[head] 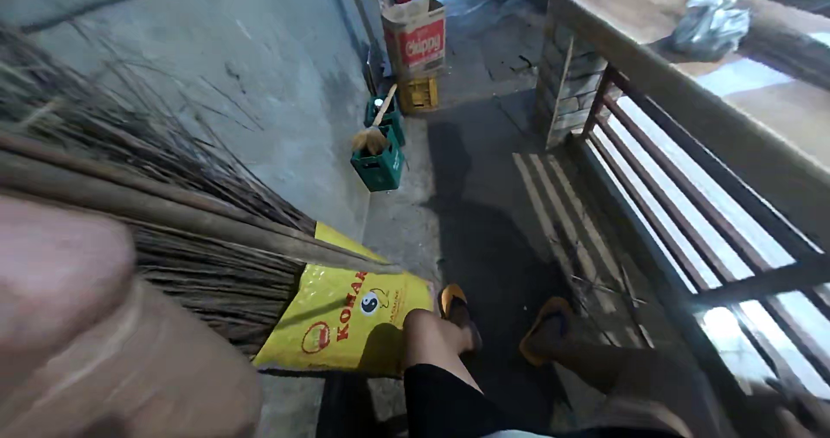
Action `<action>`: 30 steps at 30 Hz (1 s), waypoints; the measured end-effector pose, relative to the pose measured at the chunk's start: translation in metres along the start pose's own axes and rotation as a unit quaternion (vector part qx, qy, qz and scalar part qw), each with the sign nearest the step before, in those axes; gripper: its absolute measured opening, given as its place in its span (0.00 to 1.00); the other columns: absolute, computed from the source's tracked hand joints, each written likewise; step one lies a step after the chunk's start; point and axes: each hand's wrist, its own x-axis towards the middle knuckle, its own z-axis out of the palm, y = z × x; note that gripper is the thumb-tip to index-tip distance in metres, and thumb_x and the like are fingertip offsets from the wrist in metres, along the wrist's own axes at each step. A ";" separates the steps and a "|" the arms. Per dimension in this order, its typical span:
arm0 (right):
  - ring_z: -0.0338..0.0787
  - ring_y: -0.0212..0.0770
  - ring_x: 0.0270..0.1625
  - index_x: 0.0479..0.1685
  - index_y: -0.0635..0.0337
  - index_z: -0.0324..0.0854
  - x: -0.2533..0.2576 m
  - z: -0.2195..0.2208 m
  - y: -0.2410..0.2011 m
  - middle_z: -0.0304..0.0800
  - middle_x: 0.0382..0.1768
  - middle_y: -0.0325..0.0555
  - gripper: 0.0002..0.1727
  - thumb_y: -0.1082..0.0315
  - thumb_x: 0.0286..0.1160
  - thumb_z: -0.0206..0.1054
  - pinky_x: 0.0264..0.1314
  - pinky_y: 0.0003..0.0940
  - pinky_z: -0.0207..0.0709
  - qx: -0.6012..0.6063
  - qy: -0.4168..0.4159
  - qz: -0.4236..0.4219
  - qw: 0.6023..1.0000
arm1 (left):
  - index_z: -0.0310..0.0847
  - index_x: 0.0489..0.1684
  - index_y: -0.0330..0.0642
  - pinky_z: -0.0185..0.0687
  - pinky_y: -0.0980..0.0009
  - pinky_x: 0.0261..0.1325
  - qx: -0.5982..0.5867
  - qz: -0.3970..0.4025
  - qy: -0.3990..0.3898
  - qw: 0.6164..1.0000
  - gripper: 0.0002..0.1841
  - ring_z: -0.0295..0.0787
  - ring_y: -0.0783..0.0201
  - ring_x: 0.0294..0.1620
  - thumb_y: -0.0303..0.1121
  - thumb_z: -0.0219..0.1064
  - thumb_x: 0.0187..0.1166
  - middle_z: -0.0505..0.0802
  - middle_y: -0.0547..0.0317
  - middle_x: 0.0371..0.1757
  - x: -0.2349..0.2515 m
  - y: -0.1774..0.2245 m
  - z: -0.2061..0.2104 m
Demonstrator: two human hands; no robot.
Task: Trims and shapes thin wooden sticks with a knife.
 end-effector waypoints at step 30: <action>0.94 0.38 0.46 0.45 0.65 0.91 -0.016 0.180 -0.180 0.95 0.45 0.51 0.12 0.65 0.71 0.73 0.53 0.32 0.88 0.167 -0.072 -0.210 0.961 | 0.69 0.73 0.23 0.84 0.68 0.66 -0.205 -0.364 -0.354 0.837 0.22 0.87 0.67 0.62 0.28 0.53 0.85 0.88 0.50 0.65 -0.337 -0.074 0.137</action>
